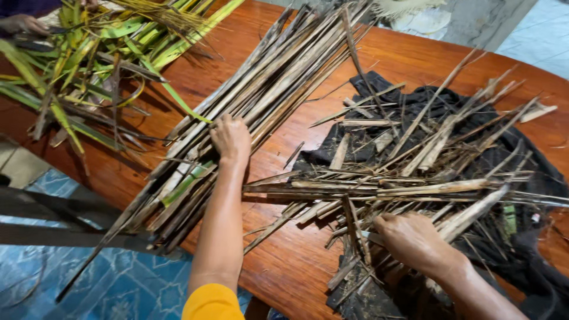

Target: The person strips the leafy material from long, thin palm-like branches using a small knife and their hands.

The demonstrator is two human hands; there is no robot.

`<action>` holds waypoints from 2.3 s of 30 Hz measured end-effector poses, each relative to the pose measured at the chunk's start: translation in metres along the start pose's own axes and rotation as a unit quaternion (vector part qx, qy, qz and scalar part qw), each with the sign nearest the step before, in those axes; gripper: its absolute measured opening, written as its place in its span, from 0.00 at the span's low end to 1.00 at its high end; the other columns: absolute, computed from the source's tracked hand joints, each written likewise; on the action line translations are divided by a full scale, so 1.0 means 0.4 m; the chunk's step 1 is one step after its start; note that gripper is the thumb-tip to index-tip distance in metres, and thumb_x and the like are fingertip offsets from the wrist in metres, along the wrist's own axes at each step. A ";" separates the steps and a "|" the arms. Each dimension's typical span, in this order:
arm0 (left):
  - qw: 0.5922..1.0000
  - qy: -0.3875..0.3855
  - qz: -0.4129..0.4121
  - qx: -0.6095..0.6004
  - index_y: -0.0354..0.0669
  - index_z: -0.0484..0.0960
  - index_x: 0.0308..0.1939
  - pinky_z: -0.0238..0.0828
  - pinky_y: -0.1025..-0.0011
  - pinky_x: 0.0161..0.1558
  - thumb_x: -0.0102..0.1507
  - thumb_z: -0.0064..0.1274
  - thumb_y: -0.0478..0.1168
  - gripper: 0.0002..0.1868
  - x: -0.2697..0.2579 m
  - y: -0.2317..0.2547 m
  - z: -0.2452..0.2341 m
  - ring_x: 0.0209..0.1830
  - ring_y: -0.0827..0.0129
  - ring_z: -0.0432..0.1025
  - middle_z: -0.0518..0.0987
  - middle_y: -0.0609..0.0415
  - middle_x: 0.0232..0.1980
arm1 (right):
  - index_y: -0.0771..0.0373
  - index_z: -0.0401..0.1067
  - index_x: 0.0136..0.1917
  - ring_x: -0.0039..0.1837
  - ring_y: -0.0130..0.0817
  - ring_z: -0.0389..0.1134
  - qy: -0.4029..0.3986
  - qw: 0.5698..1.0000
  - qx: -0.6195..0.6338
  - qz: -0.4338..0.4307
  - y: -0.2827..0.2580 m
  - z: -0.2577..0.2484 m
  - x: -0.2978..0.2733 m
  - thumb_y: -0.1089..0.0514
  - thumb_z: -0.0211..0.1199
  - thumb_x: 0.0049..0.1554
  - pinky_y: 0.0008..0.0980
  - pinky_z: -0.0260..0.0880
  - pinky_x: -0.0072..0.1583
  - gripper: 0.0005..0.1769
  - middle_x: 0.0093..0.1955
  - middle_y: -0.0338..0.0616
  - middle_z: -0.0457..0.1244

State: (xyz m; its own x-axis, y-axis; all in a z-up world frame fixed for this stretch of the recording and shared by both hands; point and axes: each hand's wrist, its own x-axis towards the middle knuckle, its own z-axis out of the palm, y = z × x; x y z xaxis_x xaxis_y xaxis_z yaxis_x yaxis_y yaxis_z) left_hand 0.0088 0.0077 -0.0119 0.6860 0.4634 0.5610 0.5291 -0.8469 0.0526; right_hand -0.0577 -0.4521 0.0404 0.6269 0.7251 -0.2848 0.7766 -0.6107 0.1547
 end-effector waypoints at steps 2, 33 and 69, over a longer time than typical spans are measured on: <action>1.000 0.019 -0.002 0.006 0.49 0.88 0.37 0.72 0.51 0.43 0.64 0.45 0.38 0.13 -0.003 0.004 0.013 0.48 0.50 0.74 0.78 0.48 0.45 | 0.49 0.66 0.46 0.43 0.49 0.73 0.008 1.000 -0.003 -0.003 0.002 0.019 0.002 0.49 0.55 0.58 0.52 0.74 0.44 0.05 0.40 0.33 0.66; 0.938 0.253 0.109 -0.212 0.47 0.91 0.43 0.75 0.58 0.47 0.62 0.72 0.39 0.08 -0.002 -0.014 -0.135 0.45 0.50 0.76 0.77 0.52 0.45 | 0.54 0.74 0.42 0.39 0.44 0.75 0.163 0.987 -0.005 0.002 -0.024 0.057 -0.051 0.48 0.65 0.53 0.46 0.74 0.41 0.10 0.36 0.40 0.68; 0.602 -0.283 -0.027 -0.746 0.42 0.84 0.42 0.81 0.69 0.34 0.69 0.56 0.46 0.11 -0.314 0.483 -0.302 0.32 0.68 0.78 0.84 0.46 0.34 | 0.70 0.67 0.68 0.36 0.38 0.72 0.094 0.714 0.693 -0.038 0.093 -0.099 -0.095 0.59 0.57 0.62 0.36 0.77 0.39 0.23 0.37 0.55 0.71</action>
State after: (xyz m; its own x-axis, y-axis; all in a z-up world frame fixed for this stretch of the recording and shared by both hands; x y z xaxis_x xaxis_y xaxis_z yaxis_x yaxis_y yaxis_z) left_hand -0.0355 -0.2455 0.0276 0.9716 0.1584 0.1757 -0.1898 0.0783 0.9787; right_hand -0.0502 -0.4897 0.0943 0.6854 0.7225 -0.0905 0.0831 -0.2011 -0.9760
